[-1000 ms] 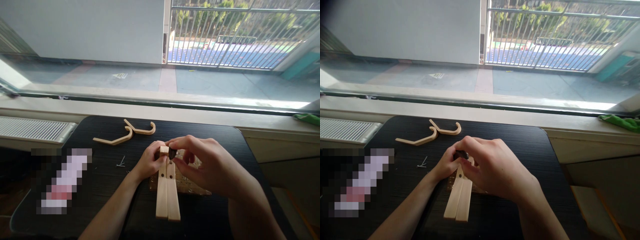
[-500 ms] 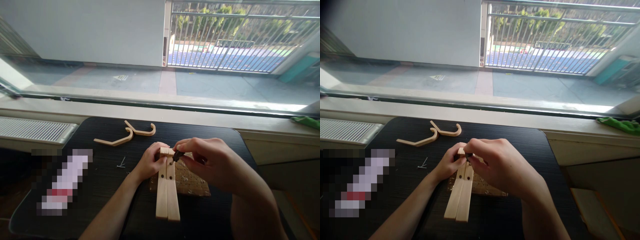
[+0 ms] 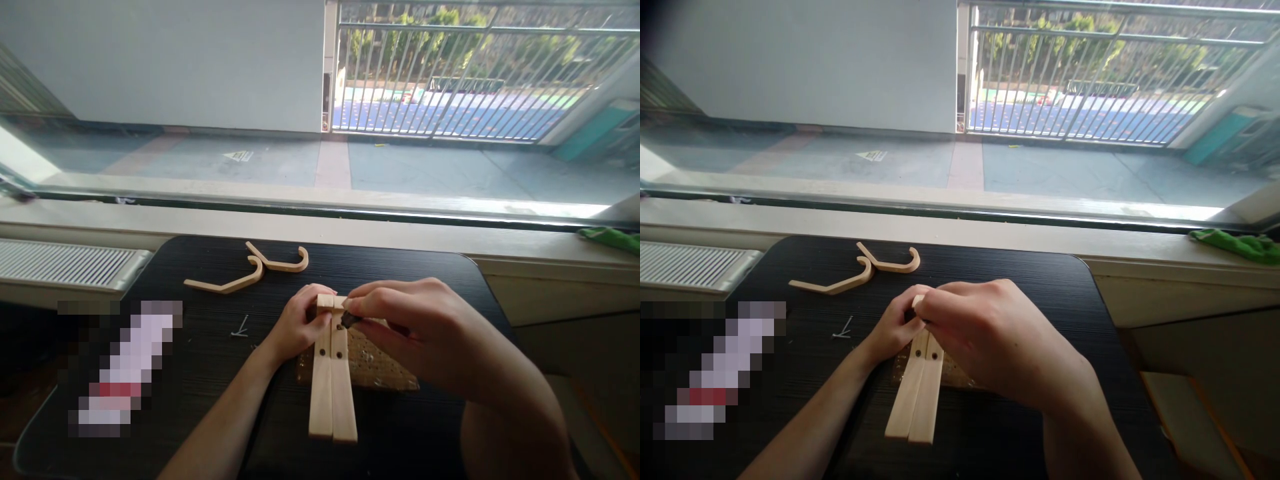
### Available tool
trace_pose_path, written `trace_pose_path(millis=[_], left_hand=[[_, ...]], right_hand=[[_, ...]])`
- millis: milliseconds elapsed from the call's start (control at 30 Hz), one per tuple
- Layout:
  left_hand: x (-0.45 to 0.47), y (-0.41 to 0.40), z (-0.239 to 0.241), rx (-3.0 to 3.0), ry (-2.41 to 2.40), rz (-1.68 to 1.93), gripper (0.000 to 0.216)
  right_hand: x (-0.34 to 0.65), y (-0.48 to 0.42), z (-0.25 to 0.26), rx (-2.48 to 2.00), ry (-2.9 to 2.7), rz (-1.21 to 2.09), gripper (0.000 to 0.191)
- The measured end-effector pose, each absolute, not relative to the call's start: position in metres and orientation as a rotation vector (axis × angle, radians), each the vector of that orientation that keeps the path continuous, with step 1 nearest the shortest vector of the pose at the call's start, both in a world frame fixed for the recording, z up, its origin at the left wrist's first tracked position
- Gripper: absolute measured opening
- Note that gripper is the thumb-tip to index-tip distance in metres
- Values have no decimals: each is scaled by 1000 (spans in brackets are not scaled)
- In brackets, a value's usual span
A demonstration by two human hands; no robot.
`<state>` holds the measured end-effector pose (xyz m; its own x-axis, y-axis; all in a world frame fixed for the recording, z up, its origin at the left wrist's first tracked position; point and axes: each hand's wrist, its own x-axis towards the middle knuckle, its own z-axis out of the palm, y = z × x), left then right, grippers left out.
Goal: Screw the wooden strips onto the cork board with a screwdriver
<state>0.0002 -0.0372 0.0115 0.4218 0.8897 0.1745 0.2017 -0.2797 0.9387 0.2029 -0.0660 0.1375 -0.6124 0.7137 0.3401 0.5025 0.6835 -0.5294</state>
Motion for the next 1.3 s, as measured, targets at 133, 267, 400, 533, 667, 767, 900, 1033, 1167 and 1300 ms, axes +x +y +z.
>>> trace_pose_path(millis=[133, 267, 400, 533, 667, 767, 900, 1033, 1167, 1300], left_hand=[[0, -37, 10, 1742, 948, 931, 13], [1, -38, 10, 1742, 945, 950, 10], [1, -38, 9, 1754, 945, 966, 13], [1, -37, 9, 1745, 949, 956, 15], [1, -37, 10, 1740, 951, 942, 15], [1, -37, 11, 1745, 956, 943, 13], [0, -37, 10, 1751, 966, 944, 12], [0, -36, 7, 1762, 961, 966, 19], [0, -36, 7, 1774, 958, 976, 24], [0, -37, 8, 1770, 962, 966, 27]], right_hand=[[202, -65, 137, -943, -2366, 500, 14], [199, -64, 136, -955, -2370, 460, 13], [197, -64, 137, -936, -2378, 466, 15], [197, -65, 138, -939, -2382, 470, 15], [197, -67, 140, -985, -2398, 444, 12], [197, -68, 141, -1008, -2395, 413, 11], [195, -68, 139, -1011, -2369, 418, 12], [189, -67, 136, -937, -2314, 542, 11], [188, -65, 134, -919, -2299, 588, 9], [190, -64, 133, -945, -2323, 543, 13]])
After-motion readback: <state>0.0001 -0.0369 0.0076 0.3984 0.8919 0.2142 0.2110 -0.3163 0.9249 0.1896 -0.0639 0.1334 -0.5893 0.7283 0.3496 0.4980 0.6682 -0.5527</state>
